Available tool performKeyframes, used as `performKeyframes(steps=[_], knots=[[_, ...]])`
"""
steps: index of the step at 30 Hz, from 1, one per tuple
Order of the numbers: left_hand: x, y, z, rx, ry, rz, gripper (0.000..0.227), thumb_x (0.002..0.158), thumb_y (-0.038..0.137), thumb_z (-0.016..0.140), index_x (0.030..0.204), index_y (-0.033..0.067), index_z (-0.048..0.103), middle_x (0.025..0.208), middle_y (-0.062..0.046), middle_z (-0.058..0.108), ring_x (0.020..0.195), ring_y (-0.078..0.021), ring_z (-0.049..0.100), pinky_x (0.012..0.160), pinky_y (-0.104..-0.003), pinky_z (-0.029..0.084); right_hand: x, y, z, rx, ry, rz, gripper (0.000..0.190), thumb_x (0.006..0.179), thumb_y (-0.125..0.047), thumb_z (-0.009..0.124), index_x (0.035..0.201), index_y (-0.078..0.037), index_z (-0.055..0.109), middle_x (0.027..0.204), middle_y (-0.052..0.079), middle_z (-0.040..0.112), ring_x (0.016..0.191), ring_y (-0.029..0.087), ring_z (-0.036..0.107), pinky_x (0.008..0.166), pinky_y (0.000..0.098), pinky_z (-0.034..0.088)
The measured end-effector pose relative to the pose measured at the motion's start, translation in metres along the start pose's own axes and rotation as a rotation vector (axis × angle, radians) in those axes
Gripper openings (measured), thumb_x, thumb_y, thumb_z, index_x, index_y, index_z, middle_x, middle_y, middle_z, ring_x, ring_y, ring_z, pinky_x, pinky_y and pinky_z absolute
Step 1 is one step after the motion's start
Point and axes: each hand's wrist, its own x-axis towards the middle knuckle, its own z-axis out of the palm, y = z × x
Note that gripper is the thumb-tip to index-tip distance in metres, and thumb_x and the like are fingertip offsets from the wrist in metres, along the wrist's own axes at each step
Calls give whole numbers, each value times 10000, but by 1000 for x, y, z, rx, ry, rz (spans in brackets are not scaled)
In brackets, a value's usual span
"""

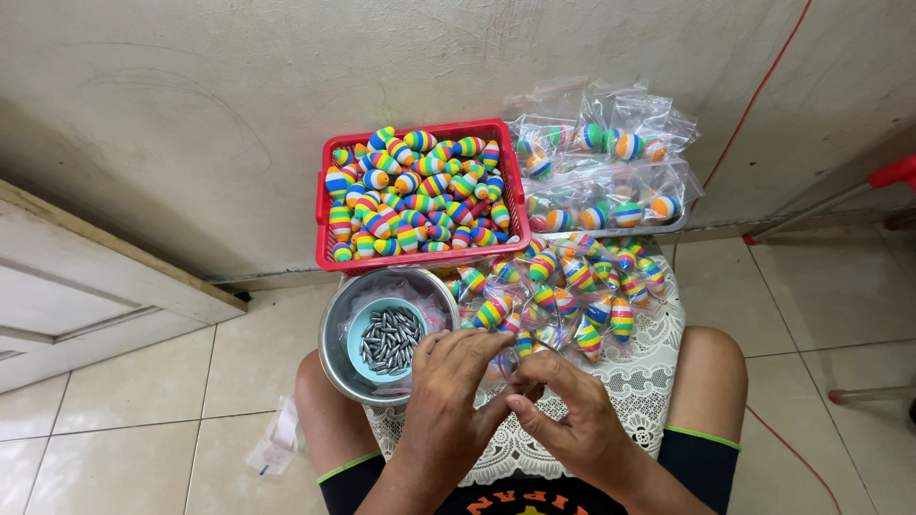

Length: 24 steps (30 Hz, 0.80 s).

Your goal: The person picks up colorful striped objects from a red basket and places them into small plastic bags, then ties each bag using a thin wire or string.

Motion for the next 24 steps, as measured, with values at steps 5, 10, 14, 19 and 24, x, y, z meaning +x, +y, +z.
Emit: performKeyframes(steps=[5,10,14,19,24], knots=[[-1,-2,-2,-12,-3,13,474,866,269,774,1294,129,626,1201,-53,706,1150,-246,648,1055,-479,363,-4,3,-1,18,-21,34,201,955,-189,678,1112,-68,640,937,62,697,814,173,685,726,291,611],[-1,1,-5,-52,-12,38,434,876,239,785,1263,122,626,1185,-62,701,1116,-256,658,1047,-472,379,-3,3,-2,6,-45,33,225,964,-225,668,1123,-66,651,927,36,693,793,159,673,733,284,578],[-1,2,-6,-40,-28,16,392,868,226,781,1229,145,653,1176,-45,709,1134,-245,659,1048,-468,369,-2,0,-3,44,-63,52,247,957,-213,680,1148,-57,657,997,57,733,833,153,711,759,277,621],[-1,-1,-5,-16,-17,10,376,879,256,758,1224,146,657,1178,-46,716,1140,-249,660,1041,-466,367,-3,1,-4,53,-75,90,256,961,-229,673,1159,-67,667,956,48,723,828,165,700,748,296,595],[0,-3,-5,-23,-22,17,441,860,249,782,1266,144,647,1201,-55,713,1141,-258,658,1044,-467,380,-2,3,-4,41,-70,88,209,958,-215,675,1103,-64,666,930,48,721,782,162,700,722,286,606]])
